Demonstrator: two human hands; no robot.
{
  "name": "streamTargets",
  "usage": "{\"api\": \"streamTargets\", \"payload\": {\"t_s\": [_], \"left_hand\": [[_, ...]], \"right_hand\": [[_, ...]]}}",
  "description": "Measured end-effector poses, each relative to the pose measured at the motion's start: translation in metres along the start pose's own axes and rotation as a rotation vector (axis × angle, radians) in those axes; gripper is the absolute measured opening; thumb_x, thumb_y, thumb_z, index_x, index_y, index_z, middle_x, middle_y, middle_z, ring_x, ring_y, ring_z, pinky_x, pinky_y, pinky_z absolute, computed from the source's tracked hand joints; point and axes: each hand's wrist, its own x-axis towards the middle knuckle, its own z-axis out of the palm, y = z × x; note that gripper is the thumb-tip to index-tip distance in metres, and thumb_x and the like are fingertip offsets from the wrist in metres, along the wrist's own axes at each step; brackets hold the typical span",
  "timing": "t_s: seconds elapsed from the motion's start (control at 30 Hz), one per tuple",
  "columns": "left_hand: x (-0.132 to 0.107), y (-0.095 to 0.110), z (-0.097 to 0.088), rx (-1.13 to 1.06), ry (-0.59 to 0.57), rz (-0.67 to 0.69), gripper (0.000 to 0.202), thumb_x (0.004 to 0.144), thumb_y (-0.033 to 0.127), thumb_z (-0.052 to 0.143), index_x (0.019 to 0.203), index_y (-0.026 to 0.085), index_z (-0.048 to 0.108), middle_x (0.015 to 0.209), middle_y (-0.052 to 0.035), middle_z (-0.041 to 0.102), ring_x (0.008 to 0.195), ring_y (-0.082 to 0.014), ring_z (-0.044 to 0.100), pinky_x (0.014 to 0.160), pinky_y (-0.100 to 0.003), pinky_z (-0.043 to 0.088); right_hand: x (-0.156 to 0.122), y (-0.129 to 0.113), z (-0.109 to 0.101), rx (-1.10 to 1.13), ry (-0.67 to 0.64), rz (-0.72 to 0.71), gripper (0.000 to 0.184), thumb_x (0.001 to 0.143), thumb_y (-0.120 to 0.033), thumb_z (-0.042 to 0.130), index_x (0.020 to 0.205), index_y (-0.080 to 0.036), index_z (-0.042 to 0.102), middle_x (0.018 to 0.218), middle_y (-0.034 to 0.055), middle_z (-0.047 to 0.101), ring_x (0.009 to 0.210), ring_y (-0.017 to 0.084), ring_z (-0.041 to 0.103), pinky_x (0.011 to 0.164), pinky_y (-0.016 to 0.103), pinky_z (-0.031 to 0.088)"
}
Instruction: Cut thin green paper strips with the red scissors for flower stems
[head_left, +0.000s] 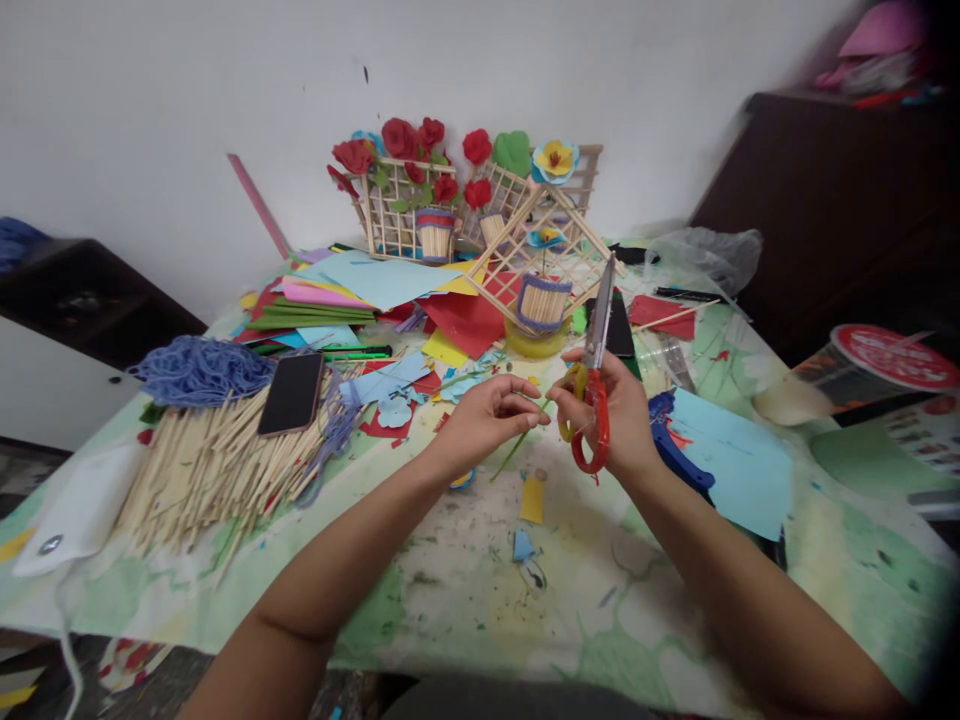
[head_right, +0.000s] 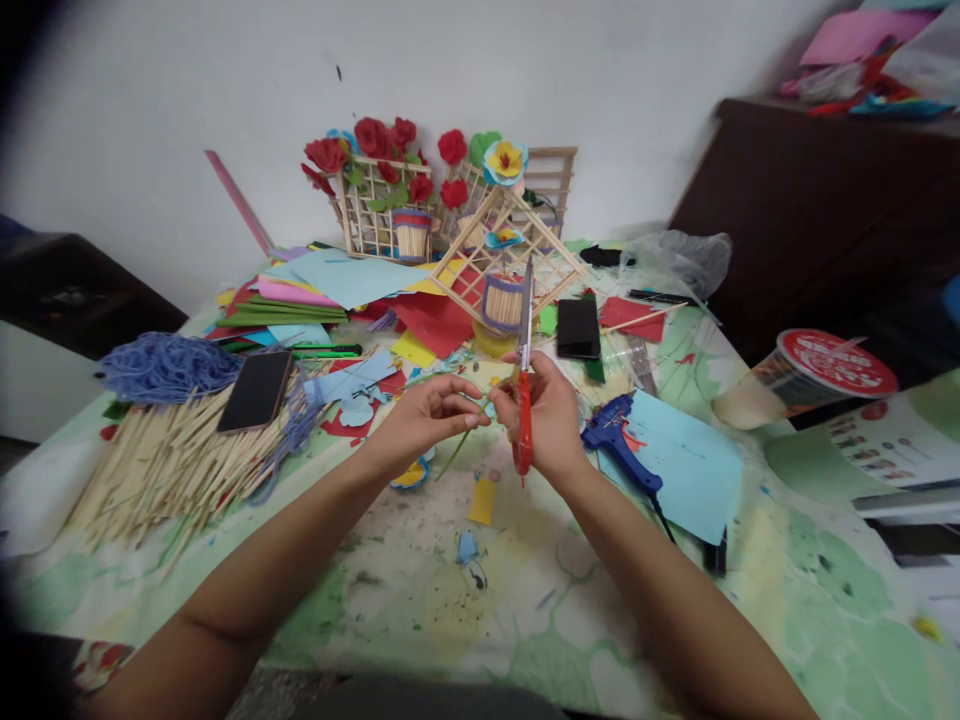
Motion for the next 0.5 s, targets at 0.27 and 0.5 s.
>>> {"api": "streamTargets", "payload": {"t_s": [0.27, 0.5], "left_hand": [[-0.0005, 0.0021, -0.0004, 0.019, -0.008, -0.010, 0.025, 0.069, 0.023, 0.071, 0.087, 0.014, 0.057, 0.076, -0.0052, 0.069, 0.084, -0.0190, 0.068, 0.077, -0.031, 0.048], [0.0008, -0.0012, -0.0007, 0.041, -0.038, -0.013, 0.021, 0.071, 0.026, 0.069, 0.084, 0.013, 0.059, 0.077, -0.0065, 0.070, 0.078, -0.0168, 0.067, 0.076, -0.031, 0.048]], "right_hand": [[0.0010, -0.0020, -0.0030, 0.003, 0.059, -0.040, 0.035, 0.067, -0.024, 0.068, 0.097, -0.022, 0.050, 0.060, -0.0077, 0.052, 0.047, 0.009, 0.052, 0.043, 0.022, 0.042], [0.0015, -0.0026, -0.0031, 0.003, 0.045, -0.028, 0.038, 0.066, -0.026, 0.068, 0.098, -0.022, 0.050, 0.061, -0.0070, 0.055, 0.046, 0.009, 0.052, 0.042, 0.022, 0.040]]}}
